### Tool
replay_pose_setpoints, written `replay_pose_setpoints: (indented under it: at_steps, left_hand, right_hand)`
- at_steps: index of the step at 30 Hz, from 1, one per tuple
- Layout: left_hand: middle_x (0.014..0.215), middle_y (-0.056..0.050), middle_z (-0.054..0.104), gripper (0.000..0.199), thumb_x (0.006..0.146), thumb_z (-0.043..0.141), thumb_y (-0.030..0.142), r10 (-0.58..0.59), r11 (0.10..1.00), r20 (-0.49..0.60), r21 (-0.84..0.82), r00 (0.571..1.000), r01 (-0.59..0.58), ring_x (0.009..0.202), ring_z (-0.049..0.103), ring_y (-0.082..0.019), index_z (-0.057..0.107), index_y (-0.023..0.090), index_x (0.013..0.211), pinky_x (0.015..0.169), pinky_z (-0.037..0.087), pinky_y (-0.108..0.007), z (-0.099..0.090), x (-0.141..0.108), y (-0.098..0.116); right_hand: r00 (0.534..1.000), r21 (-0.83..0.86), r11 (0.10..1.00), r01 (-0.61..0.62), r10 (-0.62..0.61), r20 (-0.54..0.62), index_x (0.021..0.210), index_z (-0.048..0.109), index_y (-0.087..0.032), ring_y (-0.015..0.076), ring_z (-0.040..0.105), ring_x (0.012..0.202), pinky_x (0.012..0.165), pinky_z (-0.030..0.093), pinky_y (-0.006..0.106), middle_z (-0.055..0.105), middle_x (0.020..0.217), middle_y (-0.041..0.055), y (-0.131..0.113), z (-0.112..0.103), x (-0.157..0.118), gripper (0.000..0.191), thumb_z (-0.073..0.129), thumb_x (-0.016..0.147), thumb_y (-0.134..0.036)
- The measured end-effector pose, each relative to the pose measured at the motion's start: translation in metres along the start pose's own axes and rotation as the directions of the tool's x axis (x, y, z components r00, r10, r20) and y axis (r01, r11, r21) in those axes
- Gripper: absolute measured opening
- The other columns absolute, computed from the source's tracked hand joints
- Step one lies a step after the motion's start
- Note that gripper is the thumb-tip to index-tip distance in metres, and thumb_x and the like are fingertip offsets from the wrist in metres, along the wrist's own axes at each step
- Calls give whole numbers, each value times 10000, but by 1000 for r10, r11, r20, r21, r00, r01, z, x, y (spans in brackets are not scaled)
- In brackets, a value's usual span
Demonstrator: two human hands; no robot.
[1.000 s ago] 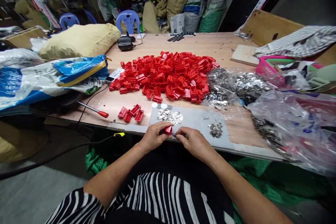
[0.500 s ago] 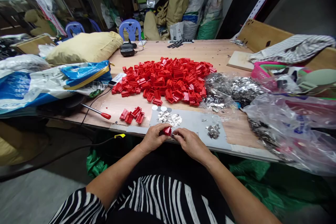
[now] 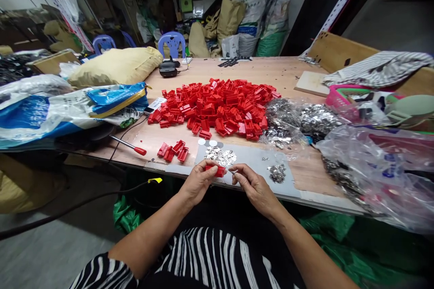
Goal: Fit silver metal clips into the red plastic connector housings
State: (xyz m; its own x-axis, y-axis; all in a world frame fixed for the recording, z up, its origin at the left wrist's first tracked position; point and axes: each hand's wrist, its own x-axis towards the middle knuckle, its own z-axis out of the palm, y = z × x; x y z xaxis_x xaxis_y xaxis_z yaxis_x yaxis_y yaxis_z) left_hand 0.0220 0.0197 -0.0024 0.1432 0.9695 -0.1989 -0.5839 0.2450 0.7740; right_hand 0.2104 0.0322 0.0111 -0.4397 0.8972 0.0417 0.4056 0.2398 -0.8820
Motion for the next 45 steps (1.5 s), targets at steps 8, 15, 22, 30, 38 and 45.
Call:
replay_pose_setpoints:
  at_steps: [8,15,22,30,38,45]
  left_hand:
    - [873,-98,723,137,867,581,178,-242,902,41,-358,969,240,838,700,-174,638,78,941,919,487,-320,6,-8,-4]
    - [878,-107,724,176,914,502,158,-291,865,42,-415,956,282,834,706,-181,640,57,953,929,497,-328,10,-9,-8]
    - [882,-91,719,116,887,548,138,-272,869,41,-418,961,264,839,705,-180,642,72,898,1000,467,-373,14,-10,-10]
    - [808,-39,696,177,733,757,259,-191,938,67,-281,979,202,850,678,-171,637,131,746,1024,425,-368,12,-12,-16]
    - [1033,-80,665,91,809,652,275,545,499,48,784,837,-370,1068,579,-246,728,223,806,1027,373,-429,-23,-6,9]
    - [1042,-55,689,93,803,639,199,714,-60,206,970,669,-234,1252,473,-302,708,257,825,1139,56,-600,-75,10,10]
  right_hand:
    - [998,-3,999,52,-52,42,1309,505,-229,133,567,629,660,447,253,620,714,-16,-7,7,-3,388,448,940,-335]
    - [996,3,997,78,-78,48,1241,557,-212,136,576,646,666,439,248,599,661,-28,-11,1,-2,344,457,945,-359]
    - [996,-2,996,90,-90,6,1141,590,-209,148,575,645,632,439,242,642,720,-5,-9,2,-4,283,462,940,-363]
    - [993,-6,997,71,-71,-97,955,650,-211,151,520,621,614,426,250,583,687,8,-2,6,3,332,403,949,-432]
    - [997,-54,998,-12,8,-79,1056,659,-195,140,495,595,595,393,252,494,631,-15,10,4,8,383,392,946,-447]
    - [998,-171,985,-24,15,-53,1012,652,-210,160,574,653,653,446,269,632,729,12,9,5,29,336,424,932,-444]
